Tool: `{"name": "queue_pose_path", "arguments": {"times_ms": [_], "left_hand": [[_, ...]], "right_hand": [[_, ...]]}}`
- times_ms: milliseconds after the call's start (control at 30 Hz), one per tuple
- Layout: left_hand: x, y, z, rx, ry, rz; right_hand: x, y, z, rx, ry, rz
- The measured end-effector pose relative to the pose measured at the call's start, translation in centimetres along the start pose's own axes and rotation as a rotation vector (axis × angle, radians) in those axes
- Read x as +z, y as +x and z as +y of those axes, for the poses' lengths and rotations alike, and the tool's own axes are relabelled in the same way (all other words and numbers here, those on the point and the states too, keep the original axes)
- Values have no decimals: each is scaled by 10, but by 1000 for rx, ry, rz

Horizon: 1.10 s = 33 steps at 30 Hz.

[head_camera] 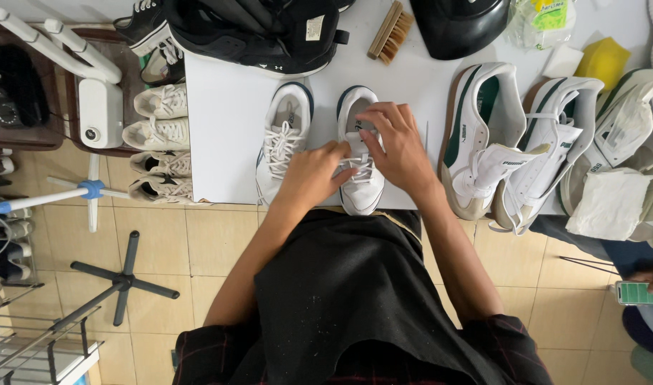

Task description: The person threads a white shoelace through the eyelets of a white sneaker placed on a white table. They repeatedly pull and adjust the lace through the eyelets, working on one shoe while other shoes and cleaning tools remain nearby.

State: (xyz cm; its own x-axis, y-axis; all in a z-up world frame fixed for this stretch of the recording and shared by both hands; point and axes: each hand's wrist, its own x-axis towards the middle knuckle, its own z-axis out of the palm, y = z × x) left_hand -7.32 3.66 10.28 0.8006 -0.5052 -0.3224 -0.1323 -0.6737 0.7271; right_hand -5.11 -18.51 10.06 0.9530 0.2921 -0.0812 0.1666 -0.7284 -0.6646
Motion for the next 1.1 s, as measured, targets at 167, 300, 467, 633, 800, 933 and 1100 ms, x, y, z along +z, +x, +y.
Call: {"name": "queue_pose_path", "arguments": {"times_ms": [167,300,467,633,800,933,1100], "left_hand": [[34,3,-7,46,196,136],[23,4,-20,-20,-321,25],[-31,-16,3,-126,-560,-88],[-121,-44,71,-139,61,-315],[-202,-42,85,62,-95,-136],[-164,-3,41,20,-392,72],[-6,21,-3,-348,-92,-280]], "right_hand": [[1,13,23,2,4,-211],[1,12,34,-9,-33,-305],[-1,14,33,5,-105,-362],[-28,10,-21,-244,149,-271],[-74,-3,-51,-185,860,-508],[-134,-18,-60,-360,1226,-137],[-160,-43,-44,-310,1289,113]]}}
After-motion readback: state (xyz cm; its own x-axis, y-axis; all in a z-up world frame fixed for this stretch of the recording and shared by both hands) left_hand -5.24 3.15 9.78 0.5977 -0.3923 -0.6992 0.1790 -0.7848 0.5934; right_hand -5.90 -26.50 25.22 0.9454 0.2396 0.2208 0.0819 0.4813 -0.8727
